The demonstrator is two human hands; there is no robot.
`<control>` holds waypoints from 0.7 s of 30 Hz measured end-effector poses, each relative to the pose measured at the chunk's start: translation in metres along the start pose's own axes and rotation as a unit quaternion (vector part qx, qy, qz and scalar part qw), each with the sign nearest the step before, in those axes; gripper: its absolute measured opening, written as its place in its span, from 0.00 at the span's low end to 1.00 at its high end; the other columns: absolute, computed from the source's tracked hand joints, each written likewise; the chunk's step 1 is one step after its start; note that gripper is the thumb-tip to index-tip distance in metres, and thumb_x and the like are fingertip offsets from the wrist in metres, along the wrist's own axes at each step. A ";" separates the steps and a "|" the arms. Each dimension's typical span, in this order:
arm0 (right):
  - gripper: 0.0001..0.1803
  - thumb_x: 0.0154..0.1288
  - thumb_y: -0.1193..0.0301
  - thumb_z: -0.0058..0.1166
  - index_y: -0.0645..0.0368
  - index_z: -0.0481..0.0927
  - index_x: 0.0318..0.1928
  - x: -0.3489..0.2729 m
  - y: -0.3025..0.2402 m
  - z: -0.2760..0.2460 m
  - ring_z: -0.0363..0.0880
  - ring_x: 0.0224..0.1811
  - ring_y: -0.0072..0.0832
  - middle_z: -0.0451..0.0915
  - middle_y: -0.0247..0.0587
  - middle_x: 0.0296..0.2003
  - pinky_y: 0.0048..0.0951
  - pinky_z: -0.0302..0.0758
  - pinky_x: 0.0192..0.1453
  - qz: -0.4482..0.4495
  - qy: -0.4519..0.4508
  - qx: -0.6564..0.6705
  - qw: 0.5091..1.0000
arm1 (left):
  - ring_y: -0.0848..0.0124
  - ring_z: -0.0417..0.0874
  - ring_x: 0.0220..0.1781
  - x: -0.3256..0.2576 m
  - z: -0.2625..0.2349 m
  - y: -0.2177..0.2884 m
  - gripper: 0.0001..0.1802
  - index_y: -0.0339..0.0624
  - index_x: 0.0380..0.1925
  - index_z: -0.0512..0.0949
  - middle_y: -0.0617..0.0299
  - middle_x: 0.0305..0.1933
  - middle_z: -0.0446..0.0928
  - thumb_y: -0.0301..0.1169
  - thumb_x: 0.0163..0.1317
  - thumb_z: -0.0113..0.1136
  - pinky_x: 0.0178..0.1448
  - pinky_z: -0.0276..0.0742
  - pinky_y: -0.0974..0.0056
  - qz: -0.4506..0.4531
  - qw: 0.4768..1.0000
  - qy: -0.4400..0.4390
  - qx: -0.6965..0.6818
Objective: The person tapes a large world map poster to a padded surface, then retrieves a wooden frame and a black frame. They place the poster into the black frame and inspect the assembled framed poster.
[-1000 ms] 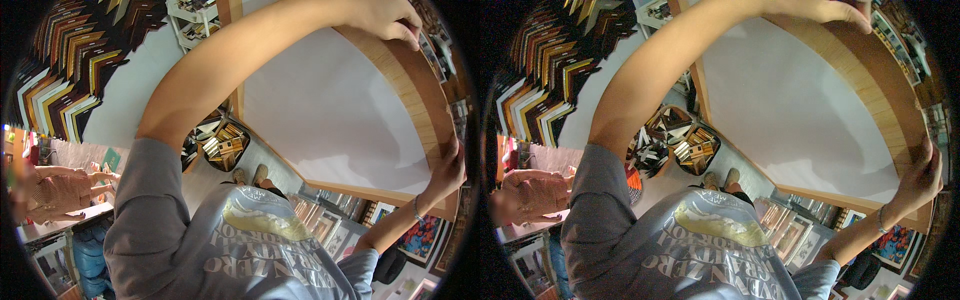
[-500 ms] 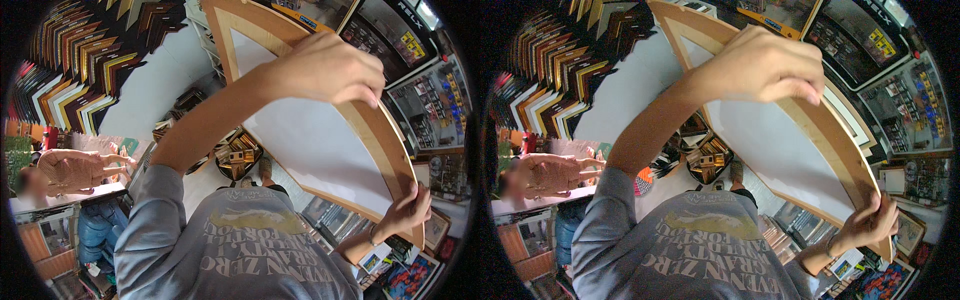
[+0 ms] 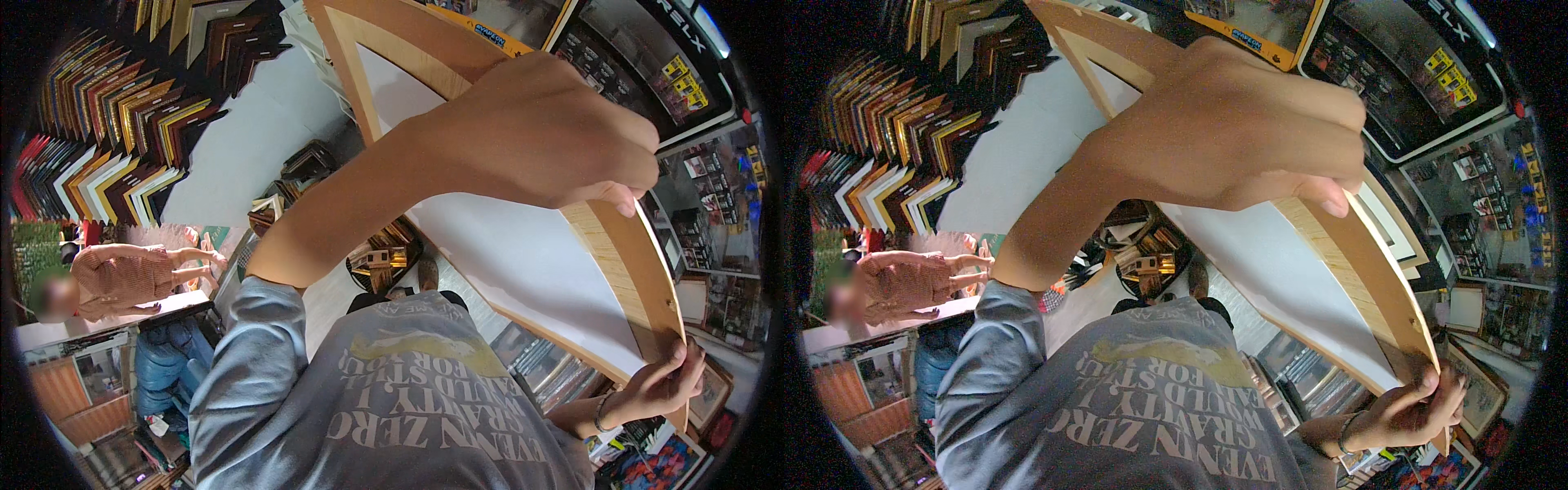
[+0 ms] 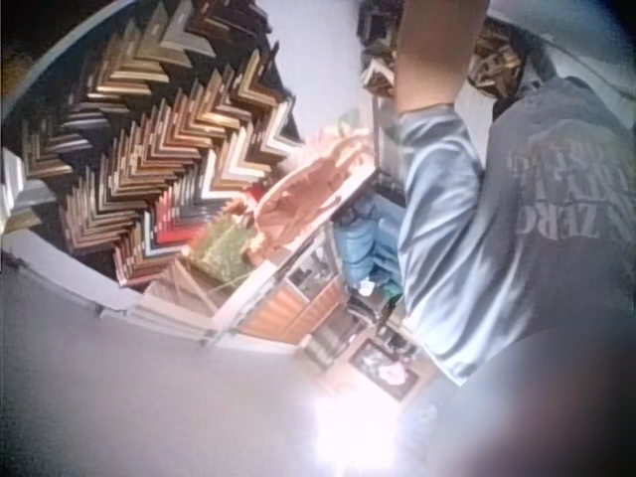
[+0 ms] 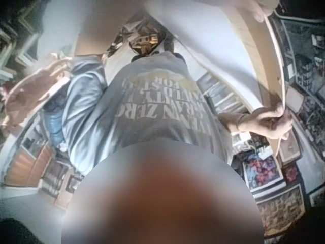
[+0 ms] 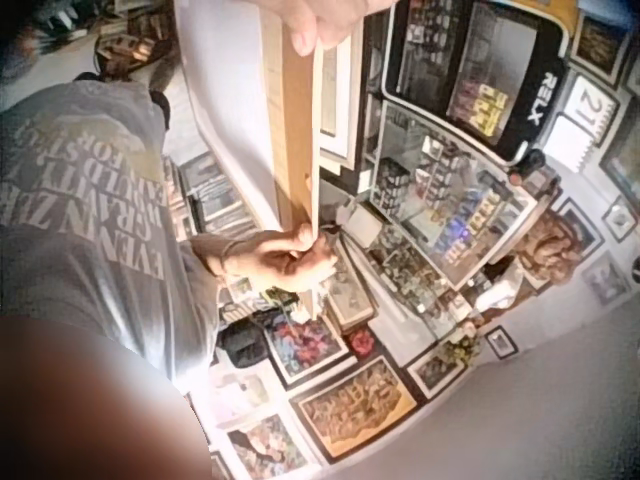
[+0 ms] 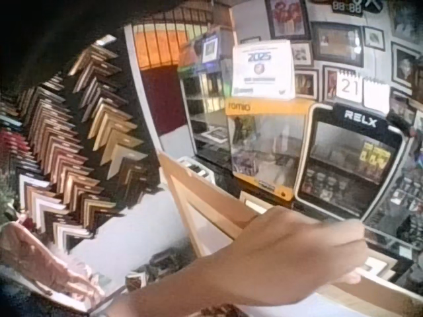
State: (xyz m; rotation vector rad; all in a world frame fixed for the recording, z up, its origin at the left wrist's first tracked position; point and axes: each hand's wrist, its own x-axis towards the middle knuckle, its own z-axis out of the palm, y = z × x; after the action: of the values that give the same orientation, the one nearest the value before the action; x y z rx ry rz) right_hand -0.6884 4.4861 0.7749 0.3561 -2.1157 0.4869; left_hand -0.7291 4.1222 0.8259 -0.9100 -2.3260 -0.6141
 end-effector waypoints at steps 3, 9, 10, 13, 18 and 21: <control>0.15 0.75 0.65 0.58 0.68 0.83 0.40 -0.003 0.000 0.012 0.72 0.40 0.34 0.82 0.40 0.32 0.35 0.64 0.50 0.017 -0.039 -0.013 0.999 | 0.63 0.85 0.33 -0.003 0.007 -0.007 0.13 0.51 0.29 0.81 0.67 0.31 0.76 0.46 0.65 0.60 0.37 0.78 0.57 -0.017 1.000 -0.021 -0.008; 0.08 0.71 0.66 0.61 0.58 0.83 0.37 -0.008 -0.008 0.047 0.75 0.32 0.34 0.78 0.35 0.29 0.38 0.61 0.46 -0.028 -0.112 -0.035 0.993 | 0.65 0.84 0.36 -0.025 0.032 -0.030 0.13 0.54 0.32 0.82 0.68 0.33 0.78 0.48 0.67 0.57 0.39 0.78 0.58 -0.060 0.996 -0.059 -0.002; 0.08 0.70 0.66 0.61 0.57 0.83 0.36 -0.009 -0.010 0.056 0.74 0.31 0.33 0.77 0.34 0.28 0.37 0.61 0.44 -0.027 -0.128 -0.030 0.991 | 0.65 0.84 0.36 -0.029 0.038 -0.037 0.13 0.54 0.32 0.82 0.68 0.33 0.78 0.47 0.67 0.58 0.40 0.78 0.58 -0.075 0.994 -0.074 0.001; 0.12 0.72 0.61 0.59 0.54 0.80 0.33 -0.017 -0.013 0.088 0.73 0.30 0.33 0.76 0.33 0.26 0.35 0.59 0.42 -0.045 -0.153 -0.039 0.986 | 0.65 0.85 0.36 -0.043 0.055 -0.060 0.13 0.52 0.33 0.82 0.68 0.33 0.79 0.46 0.67 0.59 0.40 0.78 0.58 -0.110 0.990 -0.082 -0.028; 0.15 0.73 0.56 0.57 0.51 0.81 0.32 -0.043 -0.006 0.147 0.75 0.30 0.32 0.80 0.30 0.27 0.34 0.60 0.42 -0.036 -0.170 -0.038 0.984 | 0.64 0.85 0.38 -0.069 0.100 -0.105 0.12 0.50 0.34 0.83 0.67 0.34 0.80 0.44 0.66 0.60 0.42 0.79 0.58 -0.147 0.980 -0.084 -0.100; 0.14 0.74 0.56 0.56 0.49 0.83 0.34 -0.061 0.009 0.184 0.77 0.31 0.31 0.83 0.29 0.29 0.35 0.61 0.44 -0.015 -0.196 -0.026 0.980 | 0.63 0.86 0.39 -0.086 0.139 -0.128 0.12 0.52 0.35 0.84 0.67 0.38 0.81 0.45 0.65 0.60 0.43 0.80 0.57 -0.122 0.988 -0.074 -0.054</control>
State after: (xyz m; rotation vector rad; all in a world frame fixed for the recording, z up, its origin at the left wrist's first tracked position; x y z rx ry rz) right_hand -0.7915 4.4121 0.6283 0.4836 -2.4953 0.3633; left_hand -0.8145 4.0794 0.6414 -0.7455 -2.5837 -0.8046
